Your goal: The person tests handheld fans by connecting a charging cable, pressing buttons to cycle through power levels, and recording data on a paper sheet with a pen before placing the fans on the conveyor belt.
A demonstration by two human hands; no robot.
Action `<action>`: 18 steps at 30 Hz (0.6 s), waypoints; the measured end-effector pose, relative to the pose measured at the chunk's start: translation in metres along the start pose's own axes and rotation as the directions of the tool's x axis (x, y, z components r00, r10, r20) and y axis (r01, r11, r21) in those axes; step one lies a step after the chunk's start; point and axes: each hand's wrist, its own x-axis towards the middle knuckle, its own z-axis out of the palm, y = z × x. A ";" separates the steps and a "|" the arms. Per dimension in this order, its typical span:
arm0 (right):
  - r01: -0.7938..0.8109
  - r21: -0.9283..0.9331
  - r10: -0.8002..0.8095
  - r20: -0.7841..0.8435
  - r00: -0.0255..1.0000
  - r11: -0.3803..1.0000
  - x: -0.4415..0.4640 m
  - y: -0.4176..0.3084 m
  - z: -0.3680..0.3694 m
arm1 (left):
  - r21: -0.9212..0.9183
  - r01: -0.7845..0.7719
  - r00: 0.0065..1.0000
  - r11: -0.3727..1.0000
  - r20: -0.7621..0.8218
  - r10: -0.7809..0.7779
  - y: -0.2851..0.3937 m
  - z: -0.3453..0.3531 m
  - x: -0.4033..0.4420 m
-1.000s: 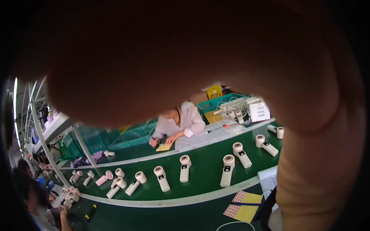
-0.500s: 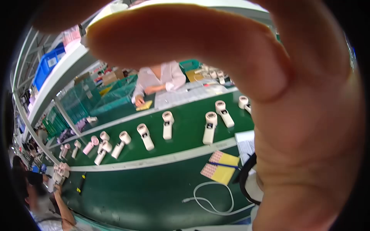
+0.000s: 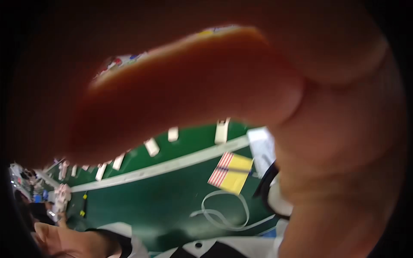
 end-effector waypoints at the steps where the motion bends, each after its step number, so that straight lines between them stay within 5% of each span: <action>1: 0.040 -0.032 -0.039 0.042 0.998 0.999 -0.023 -0.019 -0.037 | -0.121 0.059 0.998 0.991 -0.011 -0.060 -0.013 0.002 -0.005; 3: 0.118 -0.044 -0.116 0.047 0.992 0.992 -0.043 -0.033 -0.067 | -0.227 0.091 0.996 0.970 0.039 -0.085 -0.025 0.002 0.023; 7: 0.439 -0.036 -0.424 0.198 0.884 0.898 -0.096 -0.027 -0.156 | -0.016 -0.065 0.911 0.998 -0.408 0.053 -0.007 0.051 0.055; 12: 0.637 -0.135 -0.613 0.181 0.769 0.759 -0.166 0.023 -0.166 | -0.027 -0.381 0.863 0.924 -0.370 0.345 -0.089 0.042 0.061; 18: 0.551 -0.066 -0.547 0.064 0.835 0.832 -0.224 0.028 -0.149 | 0.057 -0.375 0.890 0.925 -0.258 0.376 -0.085 0.025 0.074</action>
